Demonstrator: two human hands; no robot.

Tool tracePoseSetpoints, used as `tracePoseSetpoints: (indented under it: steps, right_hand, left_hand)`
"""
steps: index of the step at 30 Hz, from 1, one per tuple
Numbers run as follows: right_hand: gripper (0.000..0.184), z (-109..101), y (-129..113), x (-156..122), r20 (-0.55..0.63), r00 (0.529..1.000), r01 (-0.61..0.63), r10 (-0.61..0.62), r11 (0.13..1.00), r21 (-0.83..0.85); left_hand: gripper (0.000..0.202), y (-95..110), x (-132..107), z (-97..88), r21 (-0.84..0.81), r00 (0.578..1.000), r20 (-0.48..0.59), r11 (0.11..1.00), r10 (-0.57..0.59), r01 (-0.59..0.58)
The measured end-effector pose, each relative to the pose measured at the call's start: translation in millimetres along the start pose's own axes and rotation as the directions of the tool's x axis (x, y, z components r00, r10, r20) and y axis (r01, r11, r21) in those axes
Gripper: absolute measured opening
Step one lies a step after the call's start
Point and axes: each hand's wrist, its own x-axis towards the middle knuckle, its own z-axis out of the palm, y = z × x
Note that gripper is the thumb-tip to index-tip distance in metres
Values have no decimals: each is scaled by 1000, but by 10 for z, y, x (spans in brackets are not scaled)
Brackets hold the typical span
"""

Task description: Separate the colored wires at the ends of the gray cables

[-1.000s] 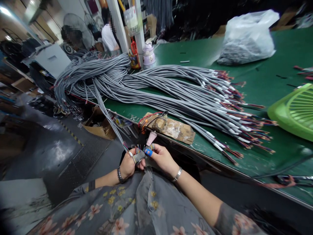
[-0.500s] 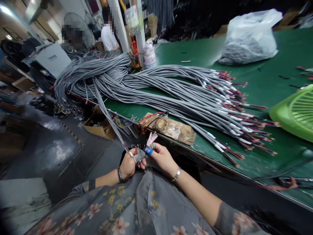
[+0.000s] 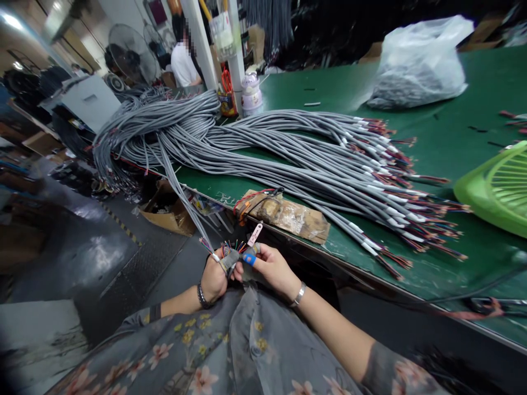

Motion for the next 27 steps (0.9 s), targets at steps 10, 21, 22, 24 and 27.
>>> tracePoseSetpoints:
  steps: [10, 21, 22, 24, 27]
  right_hand:
    - [42, 17, 30, 38, -115, 993, 25, -36, 996, -91]
    - [36, 54, 13, 6, -6, 1000, 1, -1, 1000, -20]
    - [35, 66, 11, 5, -3, 1000, -2, 2, 1000, 2]
    - [33, 98, -2, 7, 1, 1000, -18, 18, 997, 80]
    - [36, 145, -35, 14, -15, 999, -44, 47, 985, 166]
  left_hand:
    - [48, -2, -14, -11, 26, 999, 27, 999, -35, 34]
    - [50, 2, -4, -9, -47, 999, -46, 999, -27, 25]
    - [50, 5, -5, -7, -56, 999, -46, 998, -26, 23]
    - [50, 12, -11, -4, -62, 999, -33, 998, -24, 22]
    - [49, 16, -17, -4, -49, 1000, -15, 998, -25, 24]
